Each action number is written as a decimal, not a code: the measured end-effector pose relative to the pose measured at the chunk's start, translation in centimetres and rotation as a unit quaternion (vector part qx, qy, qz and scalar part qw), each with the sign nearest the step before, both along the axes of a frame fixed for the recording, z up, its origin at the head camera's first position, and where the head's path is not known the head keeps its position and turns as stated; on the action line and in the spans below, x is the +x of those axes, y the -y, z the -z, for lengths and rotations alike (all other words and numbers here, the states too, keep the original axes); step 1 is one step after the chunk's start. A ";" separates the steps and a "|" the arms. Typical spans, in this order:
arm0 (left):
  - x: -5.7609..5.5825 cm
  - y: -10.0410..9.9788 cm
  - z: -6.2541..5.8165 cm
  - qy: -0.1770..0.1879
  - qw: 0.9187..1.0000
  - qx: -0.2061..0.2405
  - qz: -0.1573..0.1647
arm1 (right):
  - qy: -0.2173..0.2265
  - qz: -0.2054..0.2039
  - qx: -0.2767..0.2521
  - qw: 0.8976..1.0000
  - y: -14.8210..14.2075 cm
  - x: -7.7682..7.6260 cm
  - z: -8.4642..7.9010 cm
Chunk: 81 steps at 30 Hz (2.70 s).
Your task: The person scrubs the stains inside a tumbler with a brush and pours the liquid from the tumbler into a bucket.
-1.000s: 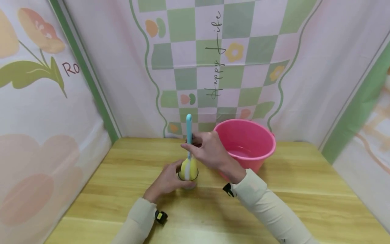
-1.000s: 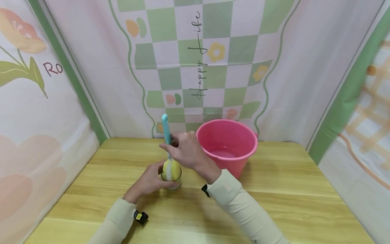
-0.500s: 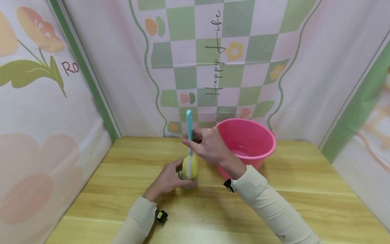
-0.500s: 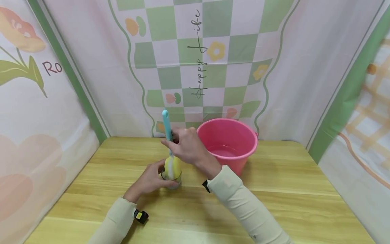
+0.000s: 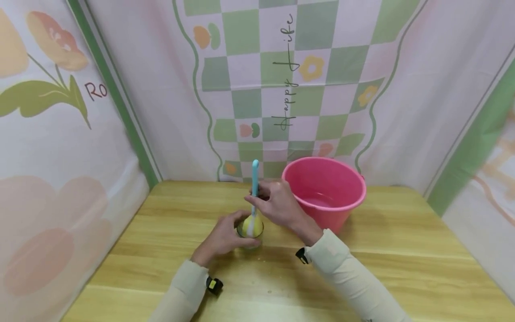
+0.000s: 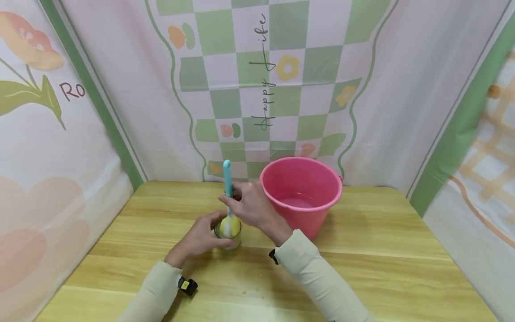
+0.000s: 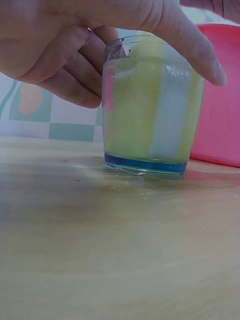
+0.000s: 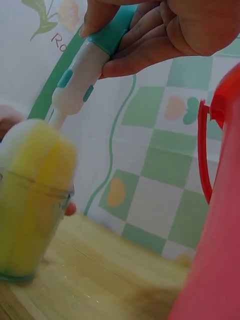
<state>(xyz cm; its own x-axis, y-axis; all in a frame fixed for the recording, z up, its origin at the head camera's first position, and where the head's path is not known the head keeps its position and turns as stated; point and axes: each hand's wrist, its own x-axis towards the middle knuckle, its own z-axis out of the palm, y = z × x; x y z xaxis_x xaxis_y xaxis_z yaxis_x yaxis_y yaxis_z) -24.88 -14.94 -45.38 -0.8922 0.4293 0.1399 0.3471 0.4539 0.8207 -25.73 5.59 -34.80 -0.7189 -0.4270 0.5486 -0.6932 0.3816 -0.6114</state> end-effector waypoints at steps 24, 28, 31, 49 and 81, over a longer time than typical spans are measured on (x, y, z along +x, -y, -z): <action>-0.1 0.0 0.1 -0.006 1.000 0.013 0.011 | -0.030 0.001 -0.011 1.000 0.3 0.0 -3.5; 0.0 0.0 0.0 -0.006 1.000 0.003 0.005 | -0.040 0.003 -0.002 0.999 0.6 -0.4 -2.1; 0.0 0.0 0.0 -0.005 1.000 -0.006 0.000 | -0.038 0.008 0.008 0.999 0.8 -0.5 -0.8; 0.1 0.1 0.1 -0.006 1.000 0.011 0.003 | -0.040 -0.021 -0.045 0.998 0.7 0.2 -4.1; -0.1 0.2 0.0 -0.041 0.999 -0.013 0.000 | -0.028 -0.025 -0.041 0.998 1.1 0.6 -3.8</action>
